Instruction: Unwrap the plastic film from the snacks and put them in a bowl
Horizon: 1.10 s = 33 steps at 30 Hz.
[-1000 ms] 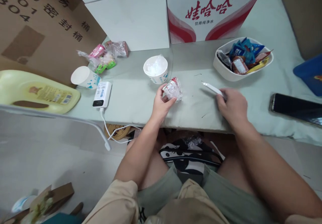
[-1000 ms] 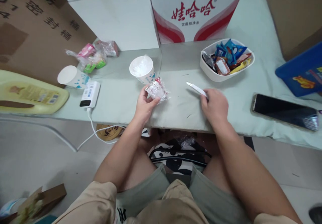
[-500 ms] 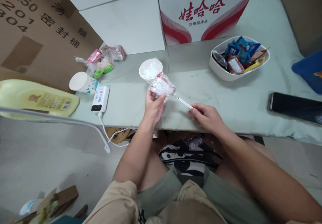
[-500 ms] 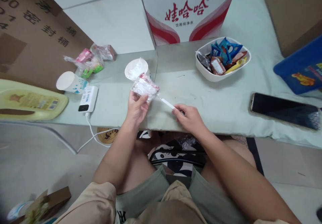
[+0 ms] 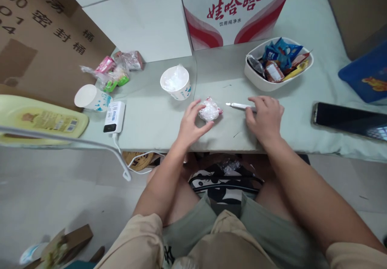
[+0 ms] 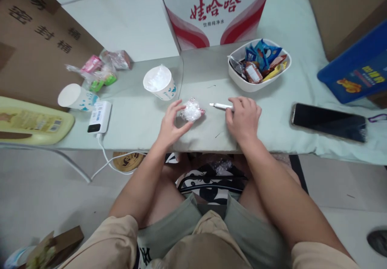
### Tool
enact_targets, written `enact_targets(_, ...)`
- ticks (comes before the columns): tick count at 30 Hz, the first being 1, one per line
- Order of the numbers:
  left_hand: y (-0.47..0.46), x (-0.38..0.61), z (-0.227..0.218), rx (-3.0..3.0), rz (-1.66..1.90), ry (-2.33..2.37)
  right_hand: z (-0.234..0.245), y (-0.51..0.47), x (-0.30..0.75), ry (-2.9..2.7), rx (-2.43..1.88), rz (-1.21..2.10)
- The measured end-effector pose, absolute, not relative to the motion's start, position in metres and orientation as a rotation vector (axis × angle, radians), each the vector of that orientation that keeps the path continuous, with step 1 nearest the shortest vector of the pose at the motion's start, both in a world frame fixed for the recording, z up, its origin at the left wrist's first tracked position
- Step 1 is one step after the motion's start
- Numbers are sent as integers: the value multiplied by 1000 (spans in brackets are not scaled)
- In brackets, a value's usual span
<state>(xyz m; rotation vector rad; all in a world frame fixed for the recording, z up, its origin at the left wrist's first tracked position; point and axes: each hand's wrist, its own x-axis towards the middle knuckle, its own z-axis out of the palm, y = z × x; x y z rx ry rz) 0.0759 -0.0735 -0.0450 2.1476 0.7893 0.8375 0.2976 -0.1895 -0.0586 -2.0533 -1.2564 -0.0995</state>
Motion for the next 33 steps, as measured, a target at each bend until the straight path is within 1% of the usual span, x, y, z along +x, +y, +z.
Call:
enact_targets(2,-71,75,-45,2193,770,779,-56,-189,288,-1345,-1988,-39)
enact_targets(5,-70,77,-45,2107,766,850,-55,-188,273,-1480,-1836,99)
enact_targets(9,-71,80,-41,1762,761,841,-55,-185,257,-1599,-1597,313)
enact_targets(11,-71,80,-37,1511,788,860,-54,-184,254,-1605,-1551,361)
enact_targets(14,-71,80,-28,1085,796,895,-53,-184,253,-1599,-1543,374)
enact_targets(17,-70,80,-20,892,756,917,-55,-184,256,-1585,-1564,406)
enact_targets(21,-69,80,-17,848,763,981,-58,-184,257,-1580,-1552,375)
enact_targets(26,-71,80,-18,850,676,948,-61,-184,250,-1782,-1527,281)
enact_targets(30,-70,81,-20,858,747,987,-62,-184,247,-1799,-1570,206)
enact_targets(33,-64,79,-22,857,800,1042,-58,-186,253,-1740,-1538,245)
